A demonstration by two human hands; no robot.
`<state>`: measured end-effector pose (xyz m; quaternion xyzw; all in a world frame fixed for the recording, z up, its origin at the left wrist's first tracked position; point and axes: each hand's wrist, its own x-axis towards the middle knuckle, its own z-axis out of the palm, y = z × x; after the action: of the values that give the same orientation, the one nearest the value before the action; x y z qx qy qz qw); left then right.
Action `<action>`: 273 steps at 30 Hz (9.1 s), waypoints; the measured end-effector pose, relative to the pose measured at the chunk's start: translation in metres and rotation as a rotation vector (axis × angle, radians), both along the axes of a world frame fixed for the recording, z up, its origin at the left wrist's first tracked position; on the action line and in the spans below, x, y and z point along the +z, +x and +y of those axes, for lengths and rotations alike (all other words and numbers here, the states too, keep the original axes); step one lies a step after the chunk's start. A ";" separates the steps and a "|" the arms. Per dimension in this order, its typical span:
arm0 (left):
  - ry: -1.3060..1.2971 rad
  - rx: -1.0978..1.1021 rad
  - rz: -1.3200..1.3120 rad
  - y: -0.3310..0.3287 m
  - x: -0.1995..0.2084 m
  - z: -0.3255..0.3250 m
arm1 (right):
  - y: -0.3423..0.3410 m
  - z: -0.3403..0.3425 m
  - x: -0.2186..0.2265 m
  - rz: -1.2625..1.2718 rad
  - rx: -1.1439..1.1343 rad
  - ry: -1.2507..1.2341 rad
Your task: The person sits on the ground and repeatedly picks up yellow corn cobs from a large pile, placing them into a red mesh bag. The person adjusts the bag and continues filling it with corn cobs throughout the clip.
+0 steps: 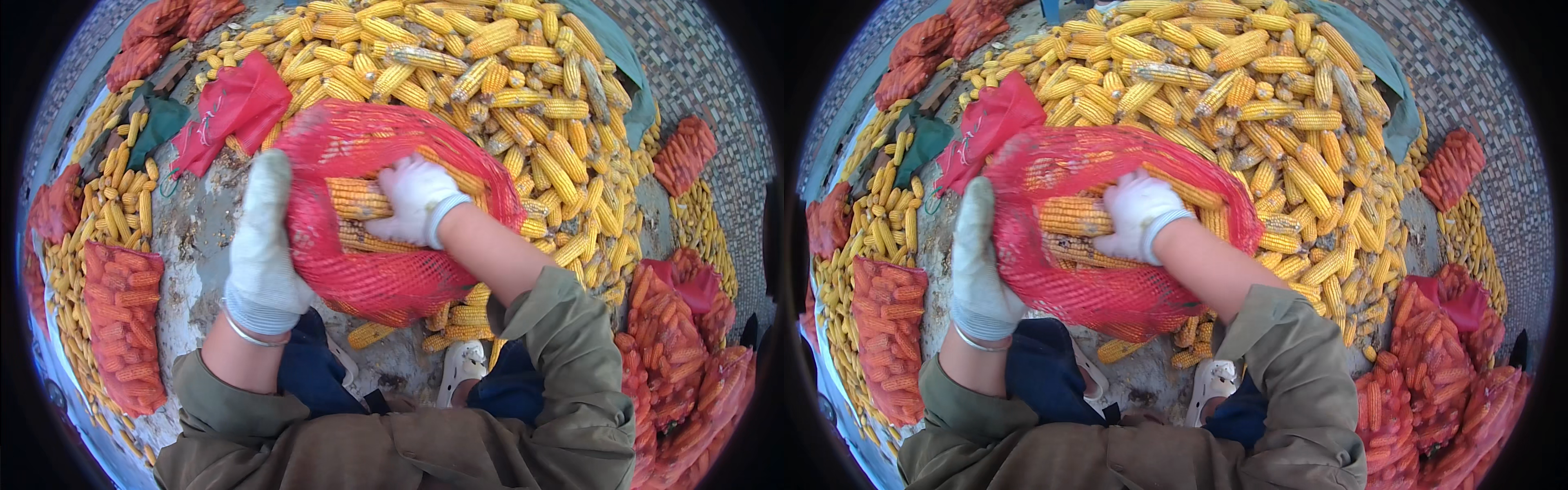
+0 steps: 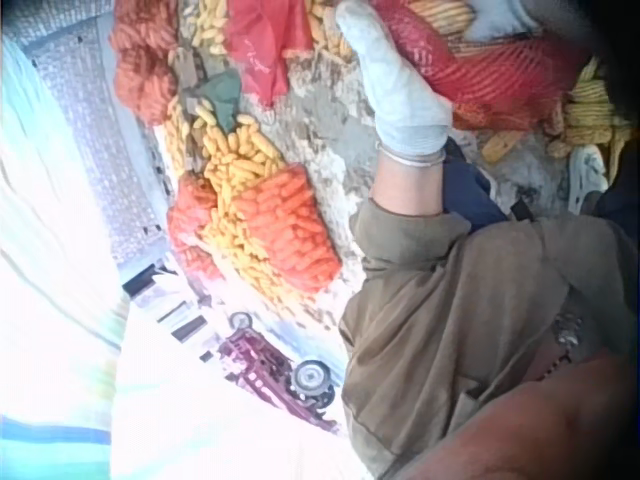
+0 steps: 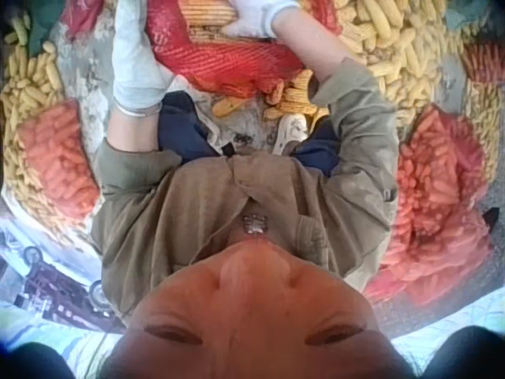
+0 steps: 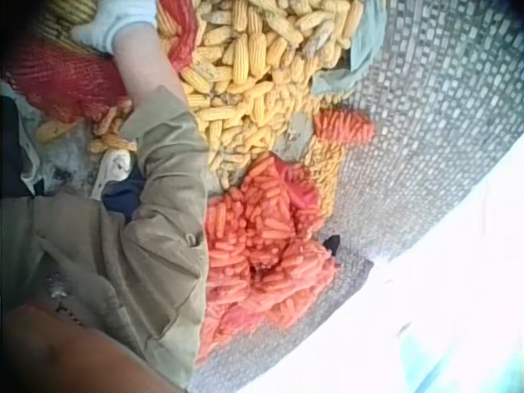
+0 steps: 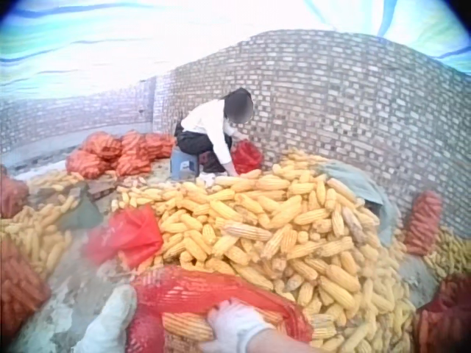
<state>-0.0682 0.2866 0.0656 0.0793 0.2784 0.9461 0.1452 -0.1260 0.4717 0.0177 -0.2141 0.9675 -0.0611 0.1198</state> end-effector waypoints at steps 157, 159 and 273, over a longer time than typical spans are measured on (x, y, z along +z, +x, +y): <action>-0.660 0.868 -0.125 -0.030 -0.034 -0.029 | 0.000 0.350 -0.203 0.123 -1.399 -0.236; -0.505 0.804 -0.261 -0.028 -0.021 -0.011 | 0.014 0.369 -0.218 0.406 -1.336 -0.264; 0.197 -0.077 -0.152 0.050 0.018 0.023 | 0.192 0.158 0.069 0.995 -0.370 -1.708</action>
<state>-0.0182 0.3098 0.0837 0.0317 0.1692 0.9658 0.1936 0.0662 0.6293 0.0865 -0.0759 0.5579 -0.6557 -0.5031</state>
